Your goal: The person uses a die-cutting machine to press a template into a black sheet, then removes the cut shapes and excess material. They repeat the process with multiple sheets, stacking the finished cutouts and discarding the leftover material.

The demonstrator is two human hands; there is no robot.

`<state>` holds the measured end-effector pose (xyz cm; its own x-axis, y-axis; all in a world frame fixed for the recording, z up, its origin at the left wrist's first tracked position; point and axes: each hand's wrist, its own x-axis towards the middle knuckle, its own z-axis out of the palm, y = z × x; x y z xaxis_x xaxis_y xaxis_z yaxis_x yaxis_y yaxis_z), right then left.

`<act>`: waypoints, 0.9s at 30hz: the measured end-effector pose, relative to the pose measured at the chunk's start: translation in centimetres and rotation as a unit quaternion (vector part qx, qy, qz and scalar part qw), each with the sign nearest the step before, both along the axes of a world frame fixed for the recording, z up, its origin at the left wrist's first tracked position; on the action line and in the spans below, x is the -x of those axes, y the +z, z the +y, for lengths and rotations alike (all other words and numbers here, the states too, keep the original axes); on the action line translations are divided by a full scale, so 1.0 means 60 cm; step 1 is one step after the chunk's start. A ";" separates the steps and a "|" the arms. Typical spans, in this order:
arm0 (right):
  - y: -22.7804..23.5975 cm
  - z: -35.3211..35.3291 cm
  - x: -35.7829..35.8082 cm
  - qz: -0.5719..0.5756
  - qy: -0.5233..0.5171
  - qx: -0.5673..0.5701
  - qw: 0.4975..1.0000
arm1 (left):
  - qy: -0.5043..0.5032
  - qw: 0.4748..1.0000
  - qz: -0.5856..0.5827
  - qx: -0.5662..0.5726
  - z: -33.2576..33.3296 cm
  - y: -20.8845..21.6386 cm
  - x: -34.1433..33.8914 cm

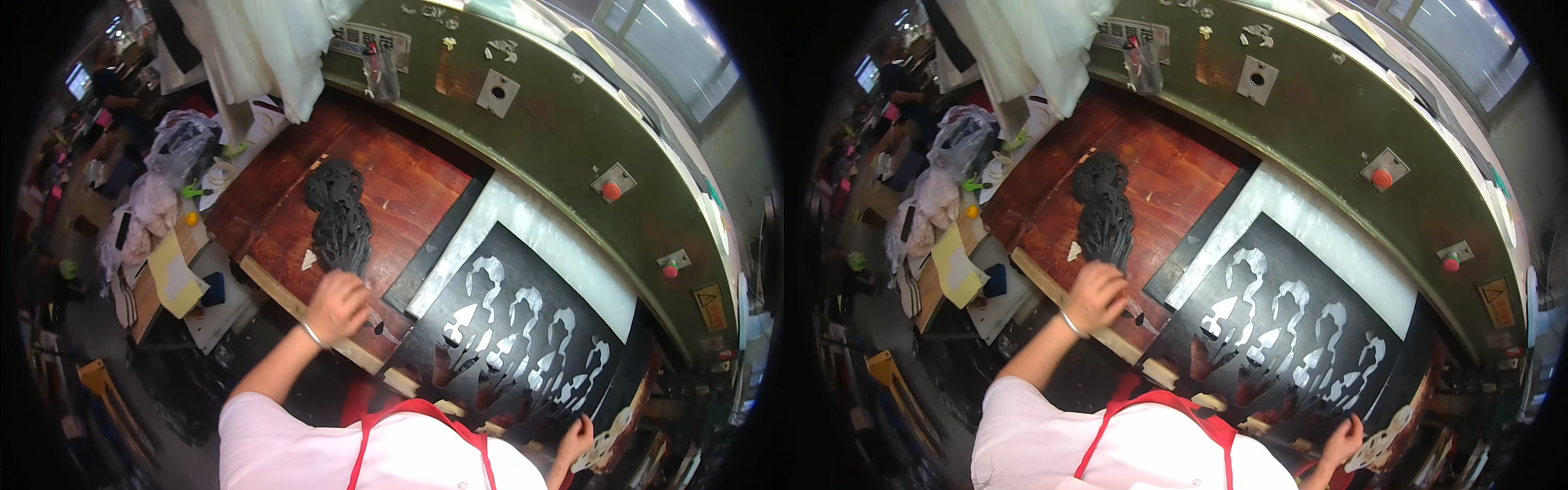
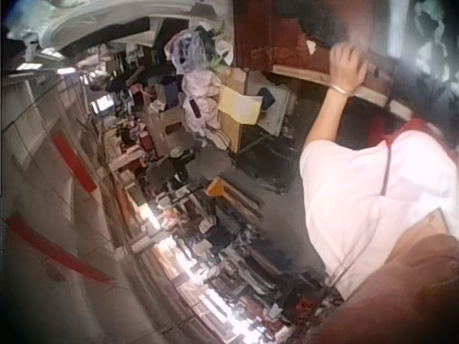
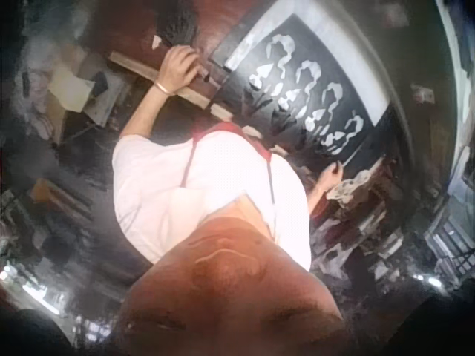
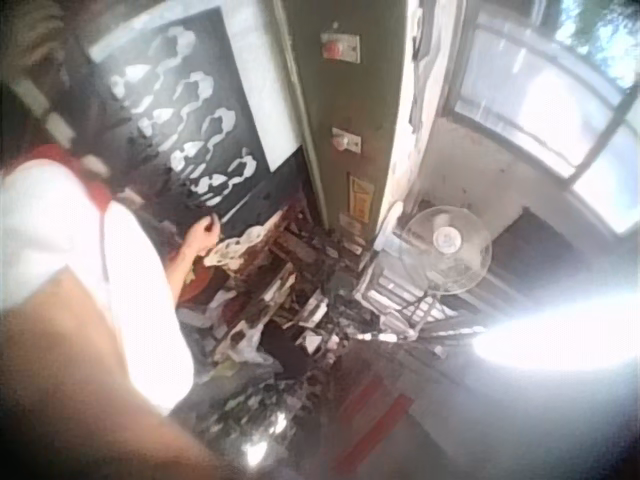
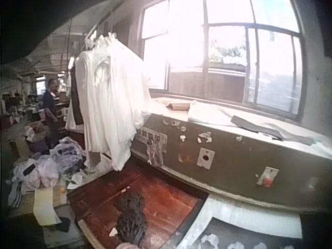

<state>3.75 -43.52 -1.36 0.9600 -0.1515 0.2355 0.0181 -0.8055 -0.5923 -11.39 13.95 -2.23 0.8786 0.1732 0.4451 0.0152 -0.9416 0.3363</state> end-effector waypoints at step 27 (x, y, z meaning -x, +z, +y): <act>0.075 0.051 0.052 0.052 0.226 -0.235 0.944 | 0.141 0.822 -0.047 0.549 -0.350 0.096 0.345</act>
